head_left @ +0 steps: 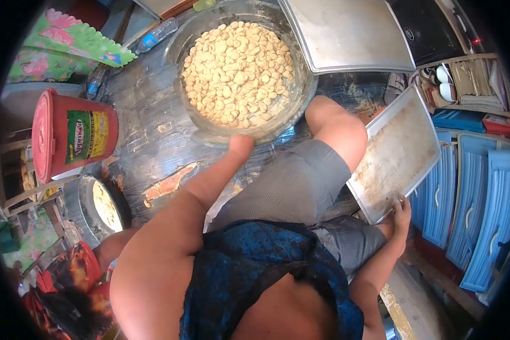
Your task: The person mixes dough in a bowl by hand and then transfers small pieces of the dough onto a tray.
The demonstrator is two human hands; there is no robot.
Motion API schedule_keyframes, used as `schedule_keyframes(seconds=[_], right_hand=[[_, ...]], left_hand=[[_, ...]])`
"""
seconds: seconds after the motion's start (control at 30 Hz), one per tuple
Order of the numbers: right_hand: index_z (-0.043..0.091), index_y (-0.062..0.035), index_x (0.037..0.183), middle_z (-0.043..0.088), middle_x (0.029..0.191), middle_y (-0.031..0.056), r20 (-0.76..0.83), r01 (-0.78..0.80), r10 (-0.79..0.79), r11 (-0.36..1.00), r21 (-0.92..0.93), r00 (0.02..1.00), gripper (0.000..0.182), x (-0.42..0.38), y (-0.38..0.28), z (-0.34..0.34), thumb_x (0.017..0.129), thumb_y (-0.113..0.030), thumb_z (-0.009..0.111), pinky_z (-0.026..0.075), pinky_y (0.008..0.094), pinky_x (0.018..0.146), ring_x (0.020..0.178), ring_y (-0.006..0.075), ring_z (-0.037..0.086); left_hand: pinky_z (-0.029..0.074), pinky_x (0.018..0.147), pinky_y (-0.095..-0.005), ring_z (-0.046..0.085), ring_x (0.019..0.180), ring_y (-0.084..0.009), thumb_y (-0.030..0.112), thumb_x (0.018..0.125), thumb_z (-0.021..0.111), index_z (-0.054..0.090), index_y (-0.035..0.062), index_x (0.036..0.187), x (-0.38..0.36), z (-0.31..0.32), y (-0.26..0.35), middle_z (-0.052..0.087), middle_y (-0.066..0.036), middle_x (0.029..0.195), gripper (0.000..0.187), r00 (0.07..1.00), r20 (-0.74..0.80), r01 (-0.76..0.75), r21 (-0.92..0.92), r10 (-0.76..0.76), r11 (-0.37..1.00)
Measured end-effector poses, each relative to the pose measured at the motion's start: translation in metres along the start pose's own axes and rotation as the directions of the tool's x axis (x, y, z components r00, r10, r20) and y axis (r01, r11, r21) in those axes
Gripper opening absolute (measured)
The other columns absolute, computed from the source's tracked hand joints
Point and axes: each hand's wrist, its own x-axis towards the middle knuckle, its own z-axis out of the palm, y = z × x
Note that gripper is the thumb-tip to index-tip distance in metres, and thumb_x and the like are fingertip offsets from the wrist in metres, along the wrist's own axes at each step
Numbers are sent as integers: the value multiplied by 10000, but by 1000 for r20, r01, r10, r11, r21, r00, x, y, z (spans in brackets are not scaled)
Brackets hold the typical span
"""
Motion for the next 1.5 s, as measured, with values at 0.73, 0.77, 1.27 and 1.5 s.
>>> schedule_keyframes(seconds=[0.73,0.77,1.27,1.5], right_hand=[[490,56,1131,537,1106,130,-316,252,-245,967,-20,916,336,17,-95,17,860,-136,543,390,308,886,993,193,511],[468,53,1160,512,1154,144,-371,299,-248,950,89,895,432,13,-149,35,843,-221,574,383,334,904,1030,223,503],[479,-24,1200,514,1172,208,741,575,-238,783,-236,628,566,96,-321,447,771,-387,543,428,375,872,1077,318,503],[191,-75,1365,211,1394,187,809,-340,314,928,-151,498,851,65,-340,418,758,-528,579,413,576,850,1174,349,385]], left_hand=[[205,879,-740,-53,1274,-495,477,482,796,18,360,1379,239,-104,-77,-111,-79,1453,1193,913,200,363,0,-356,932],[225,870,-740,-32,1284,-477,391,491,818,24,356,1379,239,-102,-80,-93,-79,1455,1192,916,211,350,-10,-340,937],[424,864,-468,399,1160,-351,154,642,706,426,233,1238,211,-71,-107,344,-58,1292,664,955,-11,291,-176,-297,941],[444,859,-362,514,998,-328,159,658,709,449,52,1194,151,-61,-63,462,-214,1114,605,901,-63,167,-862,-429,478]])
